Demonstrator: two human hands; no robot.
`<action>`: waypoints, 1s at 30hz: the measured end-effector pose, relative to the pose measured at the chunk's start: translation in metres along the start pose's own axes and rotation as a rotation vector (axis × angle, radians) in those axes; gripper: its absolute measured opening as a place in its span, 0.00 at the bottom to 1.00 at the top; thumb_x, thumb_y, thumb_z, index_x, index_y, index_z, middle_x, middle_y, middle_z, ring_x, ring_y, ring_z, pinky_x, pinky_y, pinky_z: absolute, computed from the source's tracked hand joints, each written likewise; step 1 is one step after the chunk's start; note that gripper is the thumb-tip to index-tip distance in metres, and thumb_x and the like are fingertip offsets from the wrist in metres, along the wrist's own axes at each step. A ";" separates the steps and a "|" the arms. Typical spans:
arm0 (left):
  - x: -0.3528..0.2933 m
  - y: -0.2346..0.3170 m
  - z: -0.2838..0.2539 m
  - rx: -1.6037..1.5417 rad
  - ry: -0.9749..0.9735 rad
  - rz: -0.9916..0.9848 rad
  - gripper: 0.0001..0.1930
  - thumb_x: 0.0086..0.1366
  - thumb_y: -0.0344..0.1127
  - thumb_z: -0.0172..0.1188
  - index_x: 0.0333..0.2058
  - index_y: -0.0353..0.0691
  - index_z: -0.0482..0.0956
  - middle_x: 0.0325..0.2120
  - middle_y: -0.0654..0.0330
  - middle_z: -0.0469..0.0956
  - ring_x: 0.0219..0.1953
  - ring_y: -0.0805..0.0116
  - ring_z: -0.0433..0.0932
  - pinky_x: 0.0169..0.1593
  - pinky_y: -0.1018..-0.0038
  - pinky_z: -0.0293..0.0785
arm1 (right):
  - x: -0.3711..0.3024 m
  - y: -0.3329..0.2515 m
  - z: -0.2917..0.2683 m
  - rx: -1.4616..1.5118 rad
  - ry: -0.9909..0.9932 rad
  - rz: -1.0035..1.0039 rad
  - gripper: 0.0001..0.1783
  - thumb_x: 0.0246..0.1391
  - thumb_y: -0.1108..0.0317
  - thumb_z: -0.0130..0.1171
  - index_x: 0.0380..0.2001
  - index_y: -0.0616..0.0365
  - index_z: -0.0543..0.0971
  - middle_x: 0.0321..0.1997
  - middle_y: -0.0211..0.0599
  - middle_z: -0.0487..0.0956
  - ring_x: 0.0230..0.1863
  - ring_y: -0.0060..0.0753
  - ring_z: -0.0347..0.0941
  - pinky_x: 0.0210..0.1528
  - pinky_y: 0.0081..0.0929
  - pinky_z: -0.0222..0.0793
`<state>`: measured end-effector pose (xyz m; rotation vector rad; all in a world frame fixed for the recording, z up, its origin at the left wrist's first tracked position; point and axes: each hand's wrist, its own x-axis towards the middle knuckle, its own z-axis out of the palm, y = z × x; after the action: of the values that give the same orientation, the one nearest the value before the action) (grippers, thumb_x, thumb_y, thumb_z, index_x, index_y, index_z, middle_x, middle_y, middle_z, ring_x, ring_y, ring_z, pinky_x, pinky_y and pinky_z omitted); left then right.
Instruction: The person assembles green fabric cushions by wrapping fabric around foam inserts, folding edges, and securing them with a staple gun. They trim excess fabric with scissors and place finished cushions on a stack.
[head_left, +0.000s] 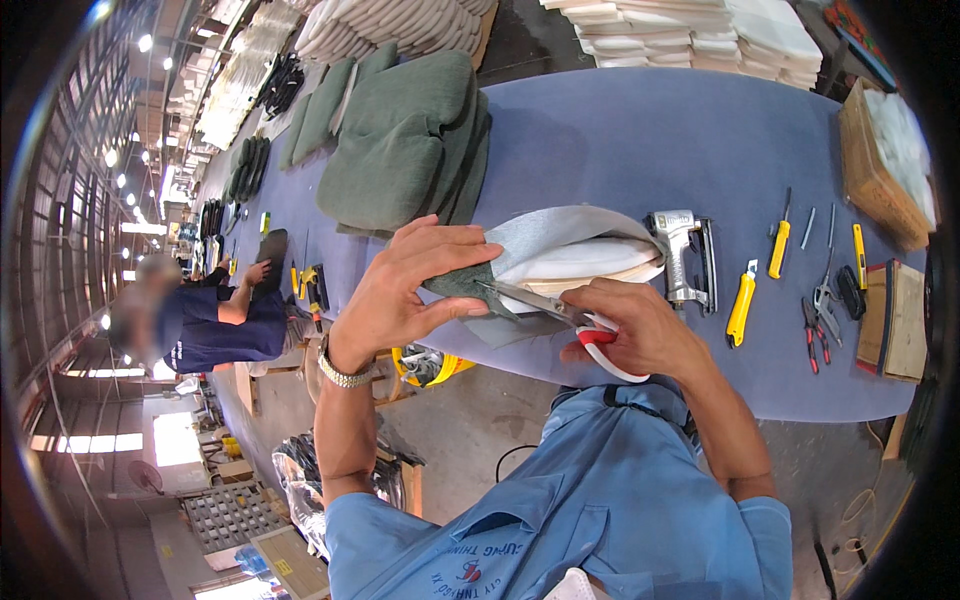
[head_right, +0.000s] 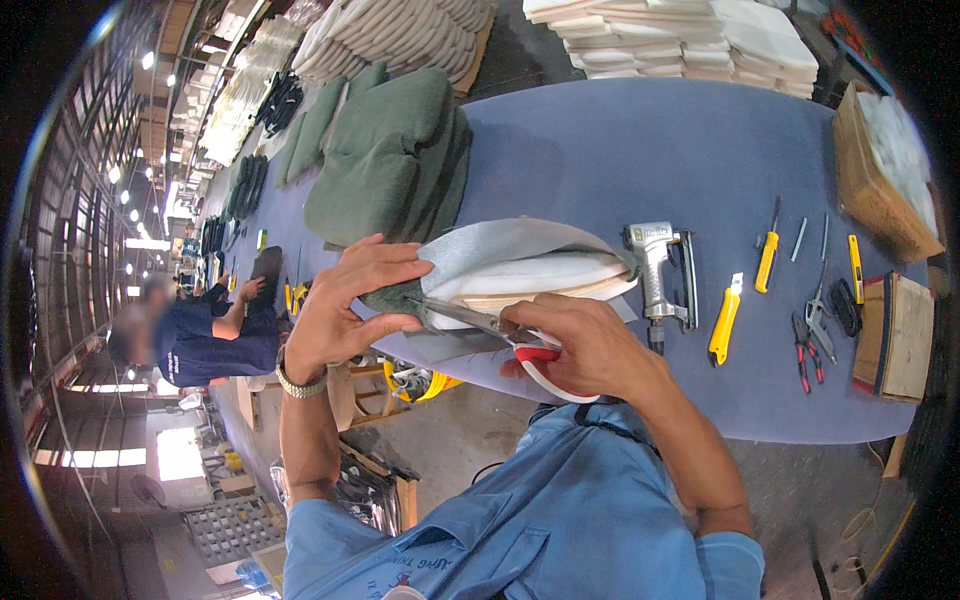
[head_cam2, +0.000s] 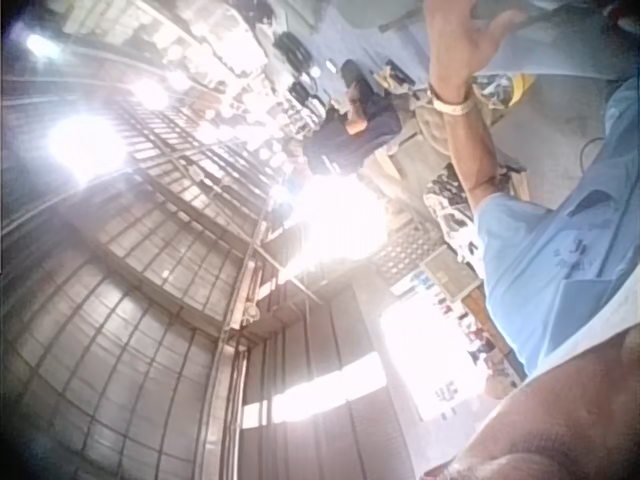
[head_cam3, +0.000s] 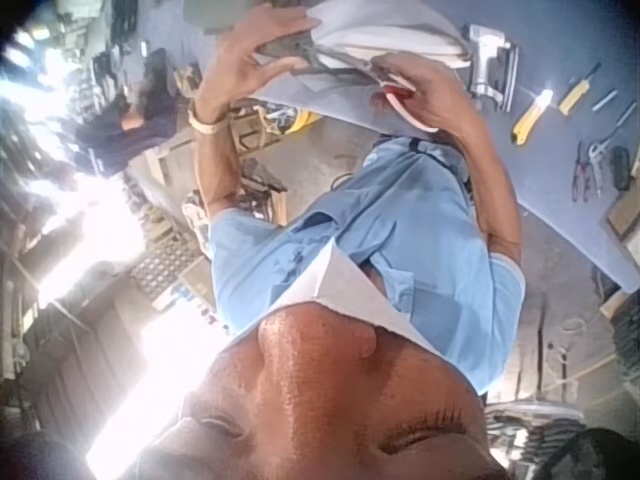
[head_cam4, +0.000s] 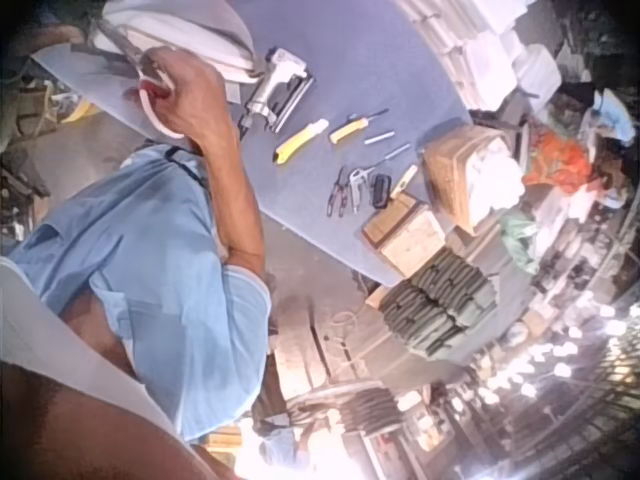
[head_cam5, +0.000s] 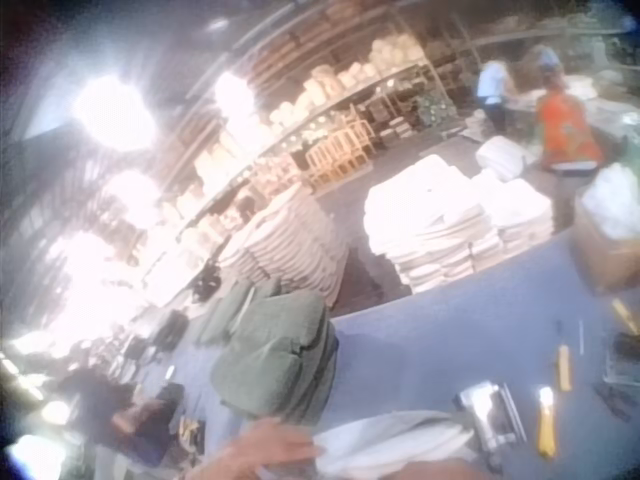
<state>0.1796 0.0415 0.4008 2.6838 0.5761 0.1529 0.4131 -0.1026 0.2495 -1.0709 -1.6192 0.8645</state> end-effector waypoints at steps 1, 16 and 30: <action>0.000 -0.001 0.000 -0.002 0.003 0.003 0.30 0.51 0.46 0.78 0.52 0.43 0.85 0.52 0.53 0.83 0.58 0.52 0.80 0.68 0.46 0.63 | 0.000 0.001 0.000 -0.031 0.009 -0.009 0.27 0.44 0.56 0.79 0.45 0.54 0.81 0.41 0.39 0.85 0.42 0.46 0.82 0.42 0.38 0.78; 0.006 -0.003 0.000 -0.003 0.008 -0.005 0.29 0.53 0.45 0.77 0.54 0.45 0.83 0.54 0.57 0.82 0.59 0.54 0.78 0.69 0.48 0.63 | 0.005 -0.005 -0.003 -0.084 0.012 0.001 0.29 0.41 0.63 0.82 0.47 0.60 0.81 0.42 0.44 0.85 0.41 0.47 0.84 0.44 0.36 0.80; 0.005 -0.002 -0.001 -0.006 0.014 -0.010 0.28 0.50 0.43 0.79 0.51 0.41 0.85 0.50 0.59 0.85 0.59 0.53 0.79 0.69 0.47 0.63 | 0.005 -0.002 0.002 -0.128 0.040 -0.040 0.26 0.42 0.63 0.81 0.43 0.60 0.82 0.37 0.43 0.86 0.37 0.46 0.84 0.39 0.36 0.79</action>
<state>0.1833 0.0454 0.4015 2.6754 0.5929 0.1704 0.4098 -0.0990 0.2528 -1.1335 -1.6752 0.7169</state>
